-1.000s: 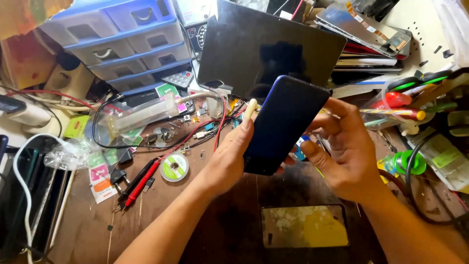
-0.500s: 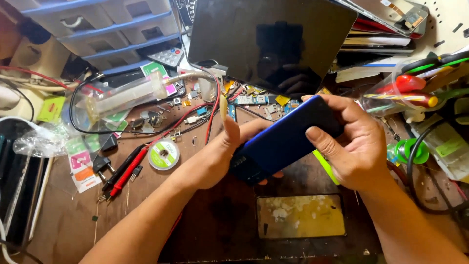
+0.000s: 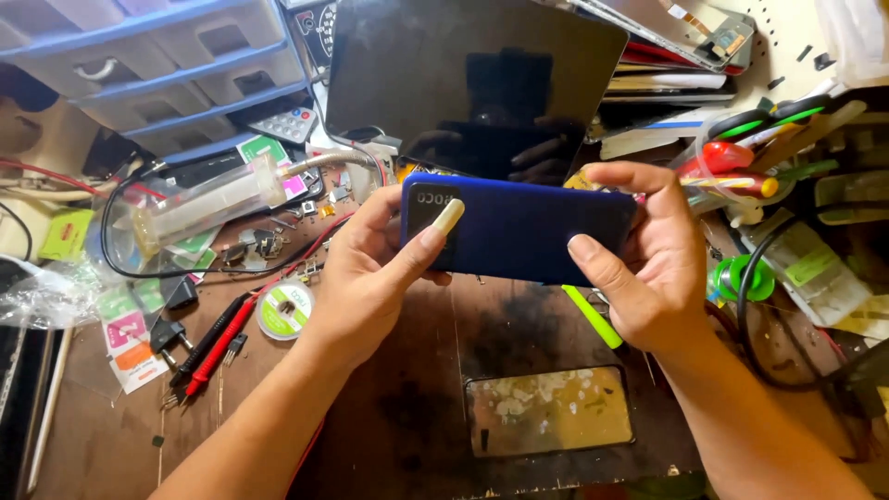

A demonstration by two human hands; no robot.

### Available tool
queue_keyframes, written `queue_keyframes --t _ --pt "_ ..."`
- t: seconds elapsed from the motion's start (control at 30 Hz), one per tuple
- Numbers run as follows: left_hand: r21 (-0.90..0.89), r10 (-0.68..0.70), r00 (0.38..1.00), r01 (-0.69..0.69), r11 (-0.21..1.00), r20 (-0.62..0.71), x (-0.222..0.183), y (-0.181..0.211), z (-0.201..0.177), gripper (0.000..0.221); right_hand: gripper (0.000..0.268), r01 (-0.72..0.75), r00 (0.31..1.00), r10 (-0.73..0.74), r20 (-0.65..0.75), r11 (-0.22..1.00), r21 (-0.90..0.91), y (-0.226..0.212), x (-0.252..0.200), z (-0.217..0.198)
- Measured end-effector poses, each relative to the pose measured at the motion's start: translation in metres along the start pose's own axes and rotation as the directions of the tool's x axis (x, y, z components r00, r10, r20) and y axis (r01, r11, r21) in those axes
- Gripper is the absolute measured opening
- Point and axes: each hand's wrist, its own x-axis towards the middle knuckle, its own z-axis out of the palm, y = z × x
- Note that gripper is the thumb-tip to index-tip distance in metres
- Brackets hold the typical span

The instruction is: Opening the back casing of a smartphone using fingernails and a small prying tool on a repair bench.

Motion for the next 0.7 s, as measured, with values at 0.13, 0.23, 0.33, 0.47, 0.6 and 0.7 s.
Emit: queue_keyframes --t 0.13,0.23,0.33,0.47,0.6,0.7 --pt "0.040 0.003 0.999 -0.001 0.999 -0.052 -0.0031 0.0037 0.0034 0.037 0.045 -0.006 1.000 0.006 0.000 0.999 -0.035 -0.0002 -0.0011 -0.0009" --pt "0.027 0.001 0.997 0.002 1.000 -0.082 -0.0037 0.0028 0.0034 0.040 0.045 -0.018 1.000 0.018 0.011 1.000 -0.017 0.0014 -0.0020 -0.0004" --pt "0.009 0.010 0.995 -0.009 1.000 -0.103 -0.0016 0.0021 0.0028 0.038 0.043 -0.015 1.000 0.015 0.010 1.000 0.009 0.0013 -0.0030 0.0014" --pt "-0.050 -0.014 0.992 0.008 0.999 -0.125 -0.0037 0.0026 0.0016 0.031 0.044 -0.031 0.999 0.031 -0.009 0.998 -0.049 0.0020 -0.0071 0.0061" --pt "-0.081 0.041 0.998 -0.044 0.996 -0.045 -0.0013 -0.0043 -0.0010 0.036 0.046 0.021 0.999 -0.024 -0.023 0.994 -0.111 0.0060 -0.0056 0.0038" --pt "-0.091 0.031 0.999 -0.032 0.995 -0.013 -0.0030 -0.0014 0.0008 0.037 0.044 0.020 0.999 -0.024 -0.030 0.993 -0.115 0.0034 -0.0050 0.0038"
